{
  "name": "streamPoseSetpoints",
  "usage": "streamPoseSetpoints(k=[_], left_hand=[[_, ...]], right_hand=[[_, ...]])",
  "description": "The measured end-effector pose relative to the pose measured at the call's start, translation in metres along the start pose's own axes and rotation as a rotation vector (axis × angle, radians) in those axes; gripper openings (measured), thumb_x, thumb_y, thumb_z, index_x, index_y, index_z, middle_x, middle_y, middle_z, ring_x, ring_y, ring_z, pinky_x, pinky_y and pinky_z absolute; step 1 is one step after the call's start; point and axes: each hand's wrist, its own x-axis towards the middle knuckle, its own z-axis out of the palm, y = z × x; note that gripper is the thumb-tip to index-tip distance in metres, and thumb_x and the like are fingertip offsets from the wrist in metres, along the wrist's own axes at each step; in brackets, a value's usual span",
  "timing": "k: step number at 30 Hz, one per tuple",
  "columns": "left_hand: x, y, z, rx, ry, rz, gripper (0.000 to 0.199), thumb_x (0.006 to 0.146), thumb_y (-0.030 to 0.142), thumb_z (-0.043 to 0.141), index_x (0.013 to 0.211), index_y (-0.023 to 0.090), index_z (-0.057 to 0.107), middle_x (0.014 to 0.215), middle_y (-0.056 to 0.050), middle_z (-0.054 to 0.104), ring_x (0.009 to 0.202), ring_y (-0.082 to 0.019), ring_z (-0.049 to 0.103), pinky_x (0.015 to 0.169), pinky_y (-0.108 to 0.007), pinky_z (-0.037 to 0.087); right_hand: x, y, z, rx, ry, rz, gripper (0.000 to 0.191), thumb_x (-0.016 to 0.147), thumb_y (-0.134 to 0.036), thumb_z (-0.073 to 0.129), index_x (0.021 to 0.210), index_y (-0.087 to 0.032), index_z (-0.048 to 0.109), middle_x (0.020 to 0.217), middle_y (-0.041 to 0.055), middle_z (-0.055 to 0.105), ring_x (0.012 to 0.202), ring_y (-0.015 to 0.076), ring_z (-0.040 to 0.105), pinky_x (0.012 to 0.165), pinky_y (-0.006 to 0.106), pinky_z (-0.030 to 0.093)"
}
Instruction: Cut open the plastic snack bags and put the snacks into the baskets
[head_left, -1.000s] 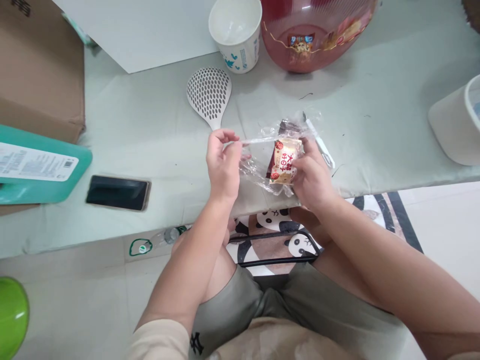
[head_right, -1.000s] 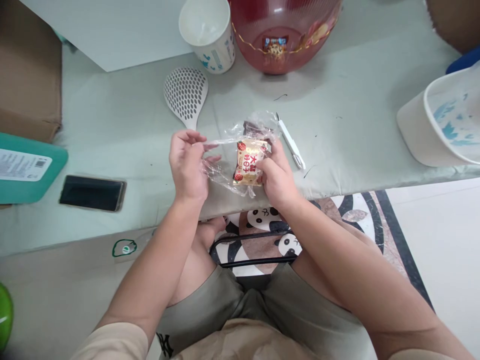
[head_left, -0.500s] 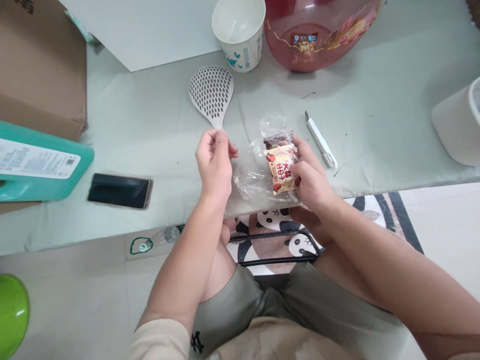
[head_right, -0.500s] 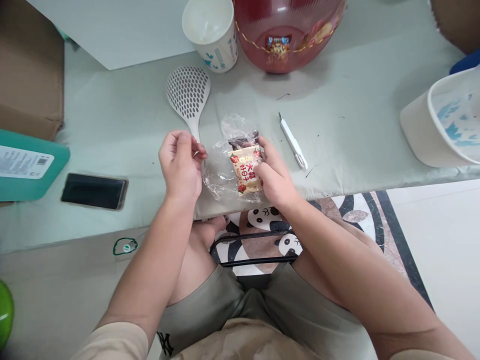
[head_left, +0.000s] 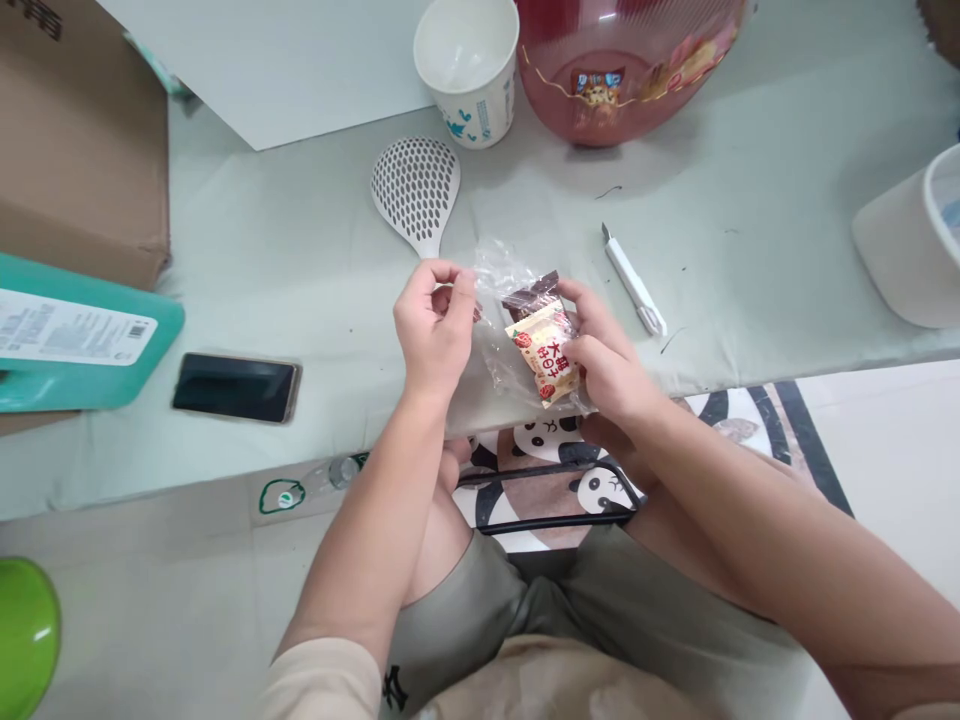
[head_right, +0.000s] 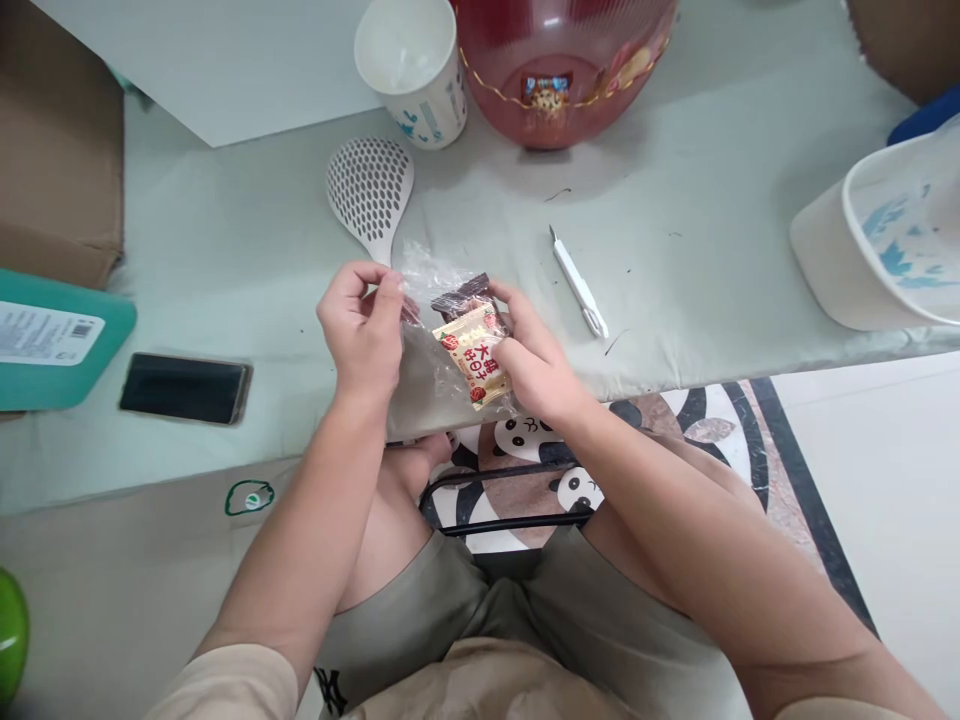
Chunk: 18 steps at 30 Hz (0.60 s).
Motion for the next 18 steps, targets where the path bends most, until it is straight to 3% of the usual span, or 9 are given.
streamPoseSetpoints(k=[2,4,6,8,13,15,18], left_hand=[[0.002,0.000,0.001,-0.096,0.036,-0.125,0.020,0.091,0.030,0.069,0.077,0.023,0.056,0.063,0.005,0.053,0.051,-0.008,0.054,0.050,-0.021,0.044],[0.005,0.002,0.001,-0.227,0.037,-0.346,0.021,0.089,0.031,0.068,0.077,0.023,0.053,0.067,0.004,0.054,0.051,-0.008,0.054,0.048,-0.021,0.044],[0.007,0.006,0.000,-0.359,-0.031,-0.590,0.022,0.088,0.036,0.067,0.079,0.022,0.052,0.071,0.003,0.056,0.051,-0.008,0.054,0.045,-0.021,0.043],[0.007,0.010,-0.002,-0.443,-0.140,-0.702,0.025,0.088,0.045,0.066,0.084,0.022,0.055,0.077,0.001,0.059,0.052,-0.008,0.056,0.043,-0.021,0.042],[-0.003,0.015,0.000,-0.374,-0.336,-0.608,0.035,0.081,0.051,0.078,0.091,0.023,0.060,0.083,0.000,0.063,0.057,-0.008,0.059,0.042,-0.019,0.039],[-0.006,0.014,0.003,-0.294,-0.310,-0.555,0.031,0.085,0.049,0.075,0.084,0.022,0.059,0.076,0.002,0.060,0.051,-0.007,0.055,0.039,-0.018,0.036],[-0.006,0.014,0.004,-0.195,-0.182,-0.466,0.027,0.096,0.043,0.063,0.079,0.022,0.059,0.065,0.004,0.056,0.039,-0.005,0.044,0.032,-0.019,0.024]], right_hand=[[0.001,0.001,-0.001,-0.026,0.016,-0.011,0.068,0.075,-0.023,0.046,0.143,-0.026,0.041,0.127,0.0064,0.071,0.107,0.0280,0.070,0.086,0.047,0.061],[0.003,0.004,-0.002,-0.031,0.022,-0.021,0.066,0.075,-0.024,0.045,0.141,-0.025,0.041,0.129,0.0072,0.070,0.112,0.0289,0.069,0.087,0.048,0.061],[0.004,0.008,-0.003,-0.015,0.033,-0.039,0.063,0.078,-0.028,0.043,0.140,-0.025,0.040,0.137,0.0085,0.066,0.122,0.0295,0.066,0.092,0.048,0.060],[0.003,0.011,-0.004,0.022,0.032,-0.071,0.060,0.082,-0.035,0.042,0.141,-0.025,0.039,0.147,0.0091,0.060,0.128,0.0297,0.064,0.097,0.049,0.059],[-0.003,0.005,-0.002,0.032,-0.024,-0.063,0.070,0.088,-0.056,0.057,0.148,-0.027,0.034,0.142,0.0109,0.064,0.122,0.0300,0.067,0.101,0.050,0.058],[-0.003,0.001,0.001,0.010,0.029,-0.040,0.066,0.090,-0.056,0.059,0.146,-0.028,0.039,0.141,0.0100,0.066,0.122,0.0298,0.067,0.104,0.051,0.057],[-0.002,-0.003,0.003,-0.004,0.155,0.007,0.048,0.096,-0.048,0.050,0.140,-0.029,0.049,0.138,0.0064,0.069,0.124,0.0281,0.067,0.108,0.051,0.054]])
